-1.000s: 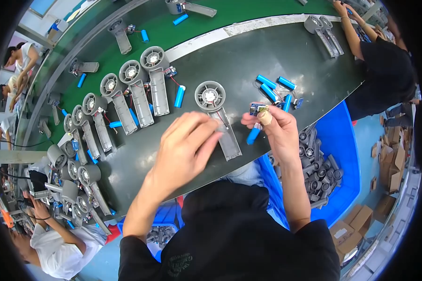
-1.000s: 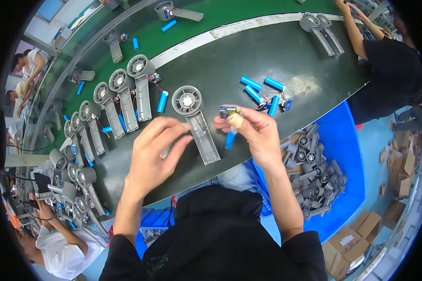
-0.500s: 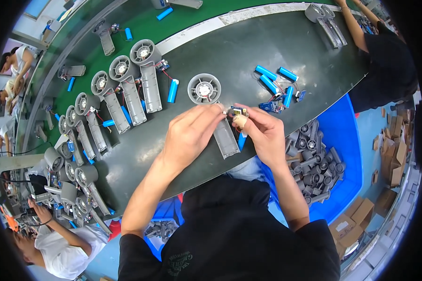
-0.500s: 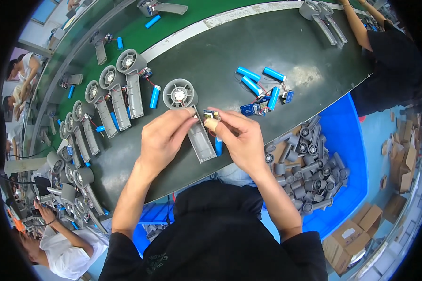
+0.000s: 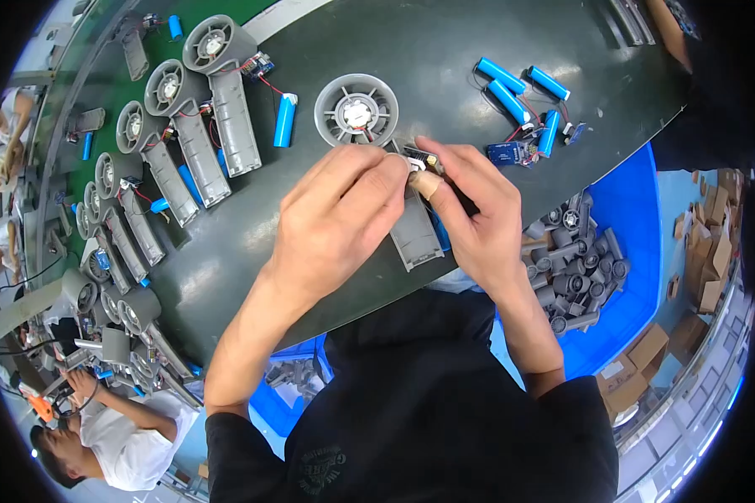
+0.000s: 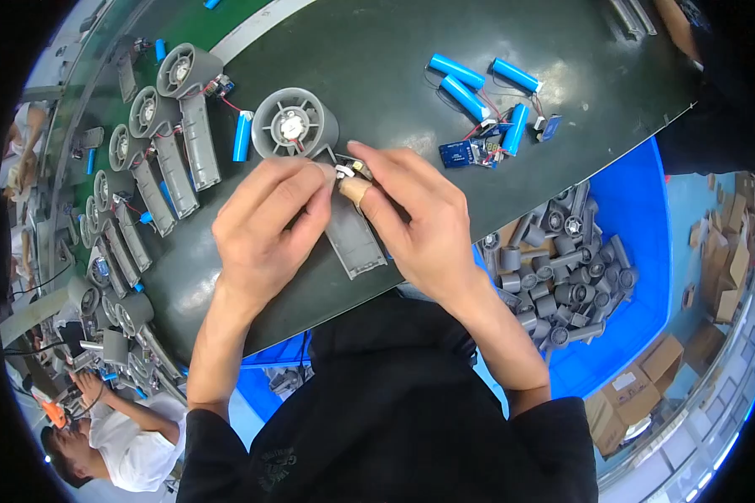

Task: The person assembles electronic modules into metal fan housings by hand, connecting them on an industrial production line.

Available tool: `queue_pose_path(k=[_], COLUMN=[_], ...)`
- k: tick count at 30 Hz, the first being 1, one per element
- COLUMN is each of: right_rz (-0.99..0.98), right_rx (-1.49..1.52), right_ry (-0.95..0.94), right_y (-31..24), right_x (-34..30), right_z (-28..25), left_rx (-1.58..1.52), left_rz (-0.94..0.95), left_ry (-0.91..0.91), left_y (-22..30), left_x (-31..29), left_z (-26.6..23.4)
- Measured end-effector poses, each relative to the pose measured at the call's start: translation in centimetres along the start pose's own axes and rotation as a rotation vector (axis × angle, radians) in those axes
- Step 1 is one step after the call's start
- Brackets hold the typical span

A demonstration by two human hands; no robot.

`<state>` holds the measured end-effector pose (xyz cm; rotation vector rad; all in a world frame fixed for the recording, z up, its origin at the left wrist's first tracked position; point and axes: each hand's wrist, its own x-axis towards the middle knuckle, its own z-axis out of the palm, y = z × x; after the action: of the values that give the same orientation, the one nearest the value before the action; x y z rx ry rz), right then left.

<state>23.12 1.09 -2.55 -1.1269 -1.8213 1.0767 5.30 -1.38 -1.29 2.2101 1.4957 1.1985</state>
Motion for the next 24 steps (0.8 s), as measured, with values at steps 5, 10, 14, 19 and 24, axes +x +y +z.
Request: queue_pose_path(k=[5, 10, 14, 19, 24], right_rz=[-0.079, -0.127, -0.208, -0.274, -0.28], right_rx=[-0.107, -0.189, -0.232, -0.236, -0.262], right_ry=[0.034, 0.067, 0.11, 0.134, 0.158], right_y=[0.7, 0.6, 0.9, 1.2, 1.2], right_x=[0.1, 0.0, 0.3, 0.3, 0.3], right_z=[0.4, 0.9, 1.2, 1.4, 1.4], left_rx=[-0.081, -0.091, 0.006, -0.035, -0.021], left_rz=[-0.071, -0.098, -0.034, -0.08, -0.109], left_ry=[0.098, 0.11, 0.119, 0.103, 0.11], left_y=[-0.3, -0.1, 0.0, 0.2, 0.5], left_x=[0.2, 0.2, 0.3, 0.3, 0.4], left_z=[0.9, 1.1, 1.1, 1.1, 1.1])
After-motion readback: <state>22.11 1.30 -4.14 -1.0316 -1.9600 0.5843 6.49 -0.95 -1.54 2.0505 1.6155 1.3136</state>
